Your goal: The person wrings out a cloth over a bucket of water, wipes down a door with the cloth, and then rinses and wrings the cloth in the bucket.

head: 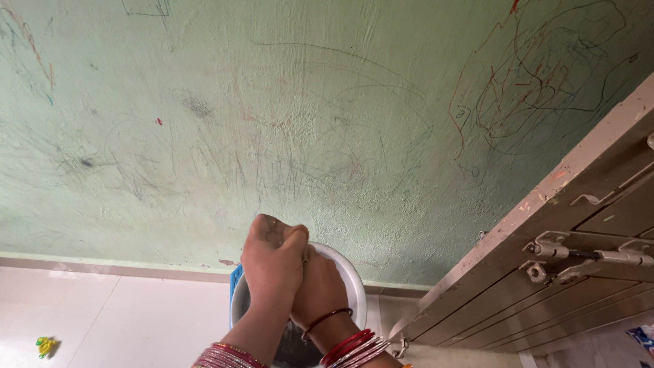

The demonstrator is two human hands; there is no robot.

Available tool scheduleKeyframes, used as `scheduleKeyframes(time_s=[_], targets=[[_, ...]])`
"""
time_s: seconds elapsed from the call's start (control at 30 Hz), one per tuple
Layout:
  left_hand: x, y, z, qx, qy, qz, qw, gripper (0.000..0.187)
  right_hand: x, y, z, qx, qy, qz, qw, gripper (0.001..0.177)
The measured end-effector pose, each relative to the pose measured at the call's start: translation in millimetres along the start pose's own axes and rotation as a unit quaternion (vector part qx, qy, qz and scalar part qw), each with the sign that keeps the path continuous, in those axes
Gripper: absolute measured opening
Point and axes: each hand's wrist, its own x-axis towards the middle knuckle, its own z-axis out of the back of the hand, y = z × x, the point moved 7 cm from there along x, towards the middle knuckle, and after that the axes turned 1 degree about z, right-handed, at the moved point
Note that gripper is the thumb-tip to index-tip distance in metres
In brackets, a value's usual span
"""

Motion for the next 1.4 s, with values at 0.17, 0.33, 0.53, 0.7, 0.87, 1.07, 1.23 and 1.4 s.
scheduleKeyframes(time_s=[0.17,0.33,0.53,0.7,0.87,1.07,1.23,1.4], targets=[[0,-7,1,-0.054,-0.089,0.107,0.989,0.026,-14,32,25,-0.044,-0.117,0.124,0.984,0.064],[31,3,-9,-0.169,0.07,0.151,0.972,0.027,5,4,21,-0.031,0.028,-0.06,0.997,0.056],[48,1,-12,-0.133,0.335,0.096,0.928,0.08,4,10,18,0.716,0.328,0.002,0.616,0.016],[17,-48,-19,-0.301,0.537,0.02,0.788,0.073,-21,35,25,0.71,0.343,-0.209,0.578,0.015],[20,-39,-20,-0.193,0.463,0.136,0.855,0.059,-14,10,11,0.615,0.29,-0.274,0.681,0.014],[17,-26,-22,-0.1,0.407,0.085,0.904,0.046,13,-19,-20,0.508,0.196,-0.094,0.834,0.024],[6,-18,-13,0.014,0.288,0.145,0.947,0.043,5,11,1,0.375,0.056,-0.016,0.925,0.046],[-2,-1,2,-0.078,0.149,0.187,0.968,0.041,-15,25,9,0.267,0.057,-0.113,0.955,0.041]])
